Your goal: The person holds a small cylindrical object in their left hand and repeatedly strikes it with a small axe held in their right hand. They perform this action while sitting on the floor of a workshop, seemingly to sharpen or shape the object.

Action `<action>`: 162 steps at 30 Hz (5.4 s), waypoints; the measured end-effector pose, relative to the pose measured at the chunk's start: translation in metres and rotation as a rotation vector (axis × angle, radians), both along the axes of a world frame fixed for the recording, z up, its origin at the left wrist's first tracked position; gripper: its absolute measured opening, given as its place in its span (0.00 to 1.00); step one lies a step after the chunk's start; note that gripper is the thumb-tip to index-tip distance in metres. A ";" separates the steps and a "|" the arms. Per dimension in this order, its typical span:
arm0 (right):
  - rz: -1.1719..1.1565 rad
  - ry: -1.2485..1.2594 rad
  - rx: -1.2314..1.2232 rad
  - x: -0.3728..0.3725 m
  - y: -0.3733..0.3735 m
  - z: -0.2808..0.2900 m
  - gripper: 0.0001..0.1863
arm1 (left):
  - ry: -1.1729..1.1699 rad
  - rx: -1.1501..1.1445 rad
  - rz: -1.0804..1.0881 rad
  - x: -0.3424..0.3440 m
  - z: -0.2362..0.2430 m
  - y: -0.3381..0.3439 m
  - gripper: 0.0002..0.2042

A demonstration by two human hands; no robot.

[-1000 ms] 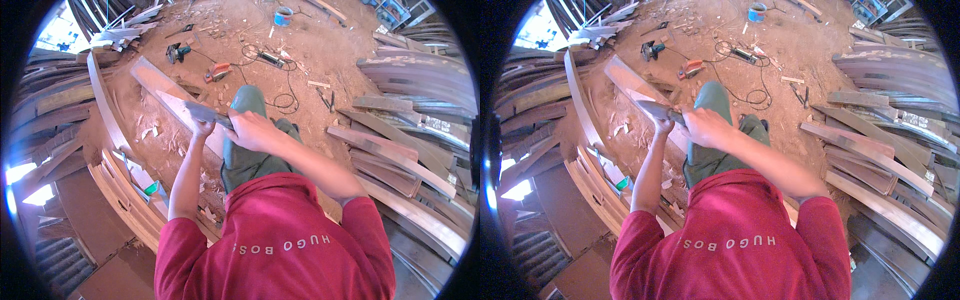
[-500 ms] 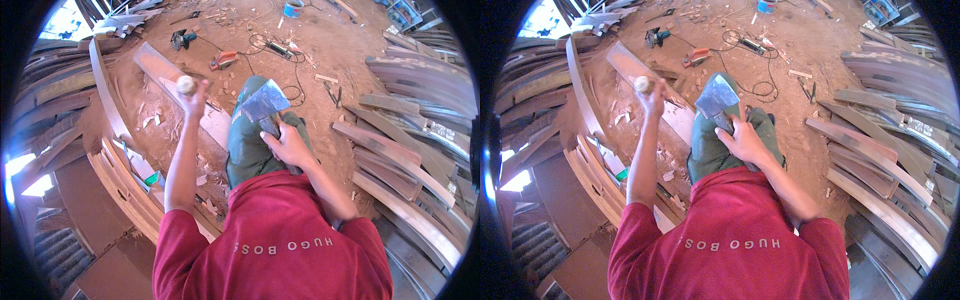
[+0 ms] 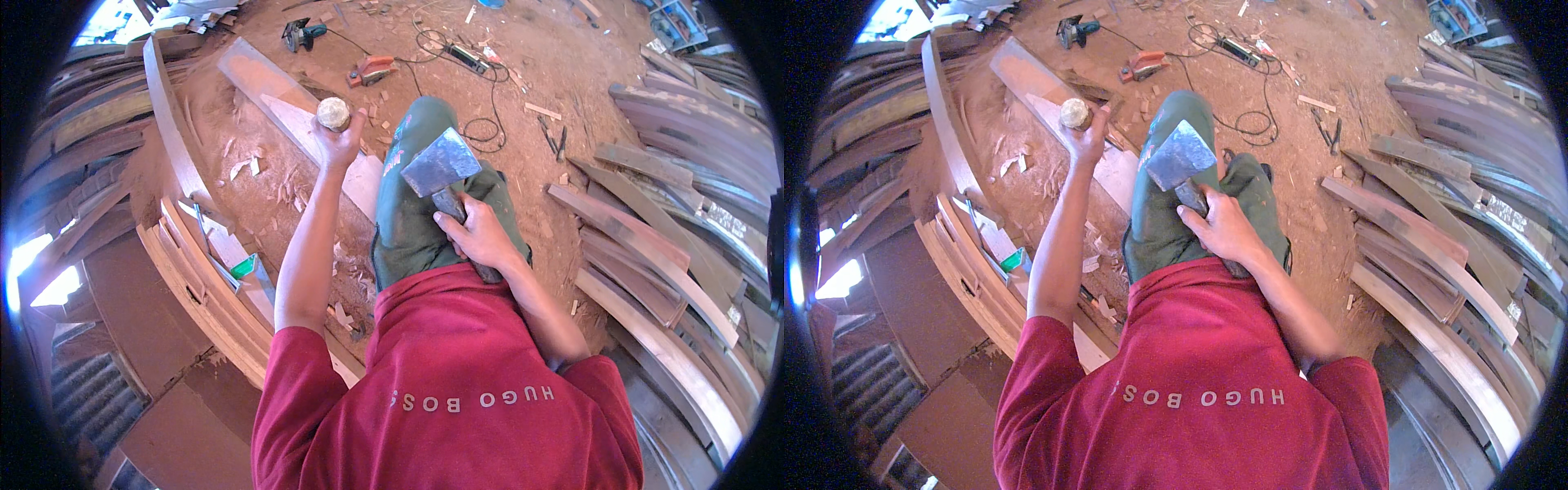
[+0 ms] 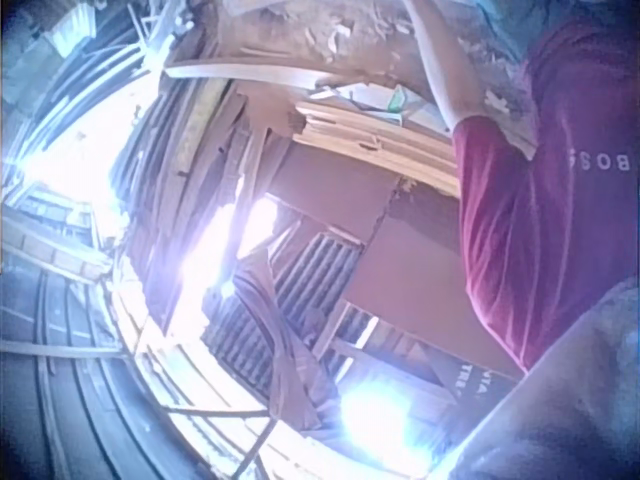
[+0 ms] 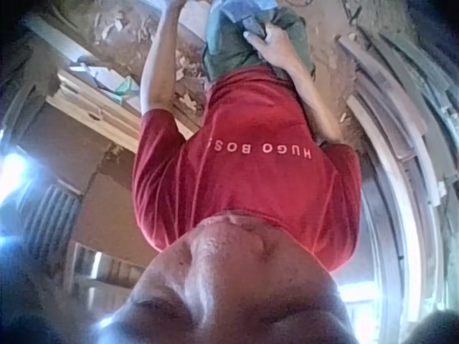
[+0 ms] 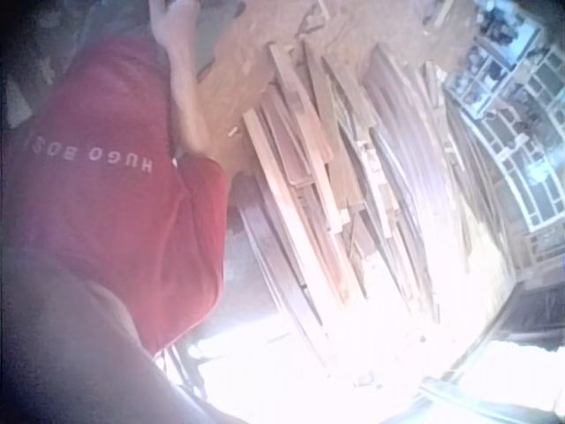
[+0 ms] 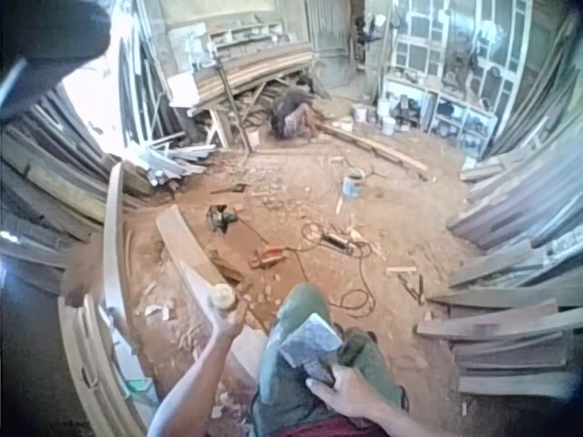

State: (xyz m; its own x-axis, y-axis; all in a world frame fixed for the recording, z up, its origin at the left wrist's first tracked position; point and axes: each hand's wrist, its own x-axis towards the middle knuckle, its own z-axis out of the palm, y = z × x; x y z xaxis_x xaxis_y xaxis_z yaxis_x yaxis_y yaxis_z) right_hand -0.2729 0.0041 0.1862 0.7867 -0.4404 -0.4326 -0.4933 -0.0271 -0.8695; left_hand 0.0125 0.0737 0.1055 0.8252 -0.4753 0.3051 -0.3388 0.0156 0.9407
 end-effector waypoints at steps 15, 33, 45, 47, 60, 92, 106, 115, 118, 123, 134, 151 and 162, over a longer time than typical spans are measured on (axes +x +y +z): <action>0.048 0.005 -0.096 0.000 0.000 0.000 0.26 | -0.007 0.031 -0.026 -0.014 0.018 -0.005 0.07; 0.100 -0.371 -0.437 0.050 -0.031 0.102 0.25 | -0.081 -0.130 -0.010 -0.010 -0.019 0.004 0.11; 0.306 -0.123 -0.544 0.088 -0.043 0.092 0.19 | -0.106 -0.114 -0.106 -0.013 0.002 0.003 0.07; 0.316 -0.097 -0.481 0.088 -0.044 0.106 0.18 | -0.116 -0.137 -0.113 -0.011 0.004 0.001 0.06; 0.367 -0.205 -0.543 0.096 -0.043 0.089 0.16 | -0.102 -0.119 0.003 0.008 -0.055 0.016 0.19; 0.286 -0.341 -0.473 0.088 -0.049 0.089 0.19 | 0.081 -0.122 -0.038 0.016 -0.010 0.000 0.13; 0.267 -0.357 -0.466 0.087 -0.051 0.082 0.15 | 0.017 -0.161 -0.108 -0.004 0.006 -0.004 0.10; 0.267 -0.379 -0.476 0.089 -0.049 0.091 0.15 | -0.095 -0.210 -0.056 -0.012 0.011 0.000 0.08; 0.274 -0.386 -0.469 0.090 -0.049 0.098 0.16 | -0.215 -0.188 -0.055 -0.013 0.010 0.002 0.08; 0.276 -0.422 -0.462 0.091 -0.044 0.100 0.16 | -0.264 -0.129 -0.045 -0.017 0.010 0.008 0.10; 0.312 -0.407 -0.535 0.090 -0.033 0.106 0.18 | 0.152 -0.267 -0.106 -0.007 -0.029 0.015 0.15; 0.386 -0.004 -0.497 0.086 -0.034 0.078 0.21 | -0.284 -0.022 -0.122 -0.004 -0.035 0.015 0.15; 0.232 -0.150 -0.370 0.065 -0.036 0.090 0.25 | 0.363 -0.330 -0.105 0.046 0.059 0.005 0.04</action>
State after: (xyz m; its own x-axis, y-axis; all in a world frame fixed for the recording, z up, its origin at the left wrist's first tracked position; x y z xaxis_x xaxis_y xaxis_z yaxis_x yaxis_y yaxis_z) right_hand -0.2076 -0.0318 0.2757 0.9246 -0.3487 -0.1532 -0.3070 -0.4441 -0.8418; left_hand 0.0586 0.0792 0.1646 0.8587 -0.4883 0.1554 0.0288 0.3488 0.9367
